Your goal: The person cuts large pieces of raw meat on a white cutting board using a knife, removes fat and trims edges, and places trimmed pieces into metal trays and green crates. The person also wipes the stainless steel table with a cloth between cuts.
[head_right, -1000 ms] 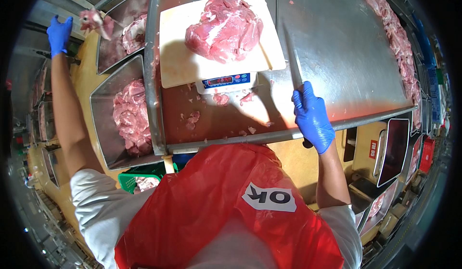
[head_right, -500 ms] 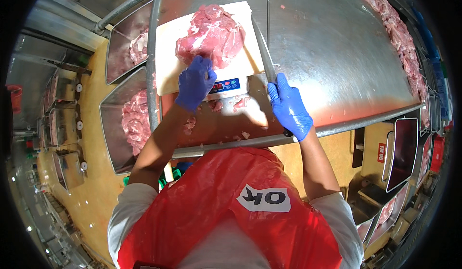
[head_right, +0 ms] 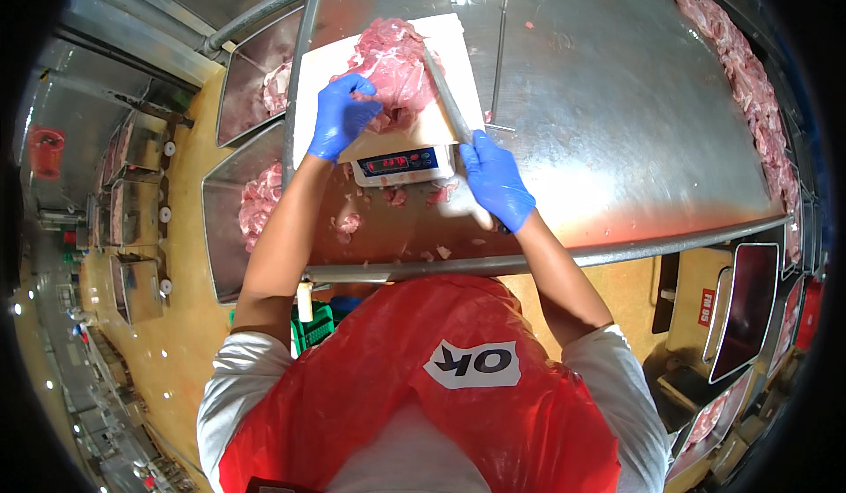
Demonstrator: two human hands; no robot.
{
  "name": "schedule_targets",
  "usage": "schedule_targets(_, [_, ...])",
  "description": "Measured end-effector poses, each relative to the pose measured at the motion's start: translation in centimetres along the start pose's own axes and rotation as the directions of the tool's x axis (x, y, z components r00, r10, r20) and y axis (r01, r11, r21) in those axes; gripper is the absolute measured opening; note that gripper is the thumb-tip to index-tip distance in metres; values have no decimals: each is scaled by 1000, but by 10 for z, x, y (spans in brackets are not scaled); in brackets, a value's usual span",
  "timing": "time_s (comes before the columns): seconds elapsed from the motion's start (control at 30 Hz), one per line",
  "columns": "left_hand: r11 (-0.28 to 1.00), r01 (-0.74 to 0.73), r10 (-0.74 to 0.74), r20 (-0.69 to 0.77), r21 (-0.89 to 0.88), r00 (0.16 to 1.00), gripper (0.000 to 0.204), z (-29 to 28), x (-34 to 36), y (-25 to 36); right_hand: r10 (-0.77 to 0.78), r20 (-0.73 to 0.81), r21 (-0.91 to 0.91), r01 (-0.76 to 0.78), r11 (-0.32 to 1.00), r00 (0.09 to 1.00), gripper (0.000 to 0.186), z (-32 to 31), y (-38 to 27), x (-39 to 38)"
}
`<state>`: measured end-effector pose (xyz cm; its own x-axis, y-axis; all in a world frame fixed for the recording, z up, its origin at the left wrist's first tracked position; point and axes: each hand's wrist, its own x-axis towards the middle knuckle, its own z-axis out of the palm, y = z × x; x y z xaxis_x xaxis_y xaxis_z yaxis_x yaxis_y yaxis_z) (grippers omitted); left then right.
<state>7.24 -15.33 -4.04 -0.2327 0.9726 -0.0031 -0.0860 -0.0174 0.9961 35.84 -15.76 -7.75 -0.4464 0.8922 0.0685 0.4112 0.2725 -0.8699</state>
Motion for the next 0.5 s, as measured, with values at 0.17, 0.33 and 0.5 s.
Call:
schedule_targets(0.17, [701, -117, 275, -115, 703, 954, 9, 18, -8, 21, 86, 78, -41, -83, 996, 993, 29, 38, -28, 55])
schedule_targets(0.33, [626, -164, 339, -77, 762, 938, 9, 35, -9, 33, -408, -61, -39, 406, 913, 911, 25, 70, -20, 91])
schedule_targets(0.5, [626, -176, 375, -95, 760, 922, 11, 12, -19, 18, -185, 264, 122, 158, 980, 946, 21, 81, 19, 5])
